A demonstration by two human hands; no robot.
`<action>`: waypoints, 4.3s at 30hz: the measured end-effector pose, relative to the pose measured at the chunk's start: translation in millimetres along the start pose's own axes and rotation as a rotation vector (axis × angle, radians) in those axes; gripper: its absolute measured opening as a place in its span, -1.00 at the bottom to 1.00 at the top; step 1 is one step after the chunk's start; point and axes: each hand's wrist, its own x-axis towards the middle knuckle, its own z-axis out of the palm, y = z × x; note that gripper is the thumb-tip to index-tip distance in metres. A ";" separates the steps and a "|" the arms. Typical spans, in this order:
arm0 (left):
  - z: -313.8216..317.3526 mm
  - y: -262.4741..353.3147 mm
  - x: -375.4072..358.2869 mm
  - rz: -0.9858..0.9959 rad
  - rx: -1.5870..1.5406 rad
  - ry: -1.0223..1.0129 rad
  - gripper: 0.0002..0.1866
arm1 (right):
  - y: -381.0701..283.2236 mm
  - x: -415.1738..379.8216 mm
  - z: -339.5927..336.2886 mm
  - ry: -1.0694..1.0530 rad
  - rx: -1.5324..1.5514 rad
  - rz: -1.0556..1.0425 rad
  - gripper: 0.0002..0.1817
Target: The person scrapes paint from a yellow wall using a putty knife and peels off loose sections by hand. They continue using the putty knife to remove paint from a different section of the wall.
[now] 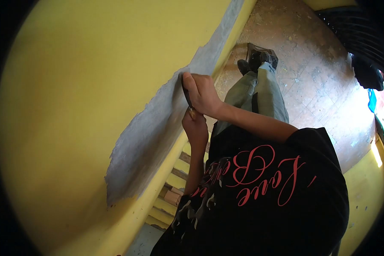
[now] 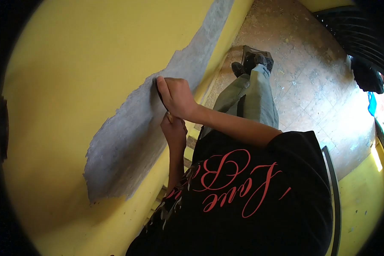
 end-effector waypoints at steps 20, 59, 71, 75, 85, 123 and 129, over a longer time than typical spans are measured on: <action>4.5 41.9 1.2 0.000 -0.024 -0.119 -0.72 | -19.6 10.3 -26.9 -0.099 -0.021 -0.109 -0.68; -14.7 66.0 -18.3 -0.285 0.163 -0.081 -0.67 | -23.3 12.3 -3.5 0.009 0.055 0.044 -0.64; -11.8 52.7 -14.5 -0.195 0.225 -0.075 -0.67 | -18.6 10.0 1.7 0.079 0.038 0.088 -0.55; -14.0 57.6 -21.7 -0.293 0.250 -0.035 -0.66 | -14.9 1.2 4.4 0.047 0.080 0.109 -0.50; -5.4 51.0 -19.3 -0.179 0.180 -0.029 -0.67 | -11.0 6.0 0.3 0.074 -0.053 -0.017 -0.51; 11.5 53.5 -2.3 -0.188 -0.101 -0.109 -0.71 | -16.3 24.8 -14.9 0.101 0.014 0.153 -0.59; -16.0 59.1 -13.4 -0.460 -0.235 -0.166 -0.67 | -3.0 5.0 1.7 0.091 0.022 0.096 -0.59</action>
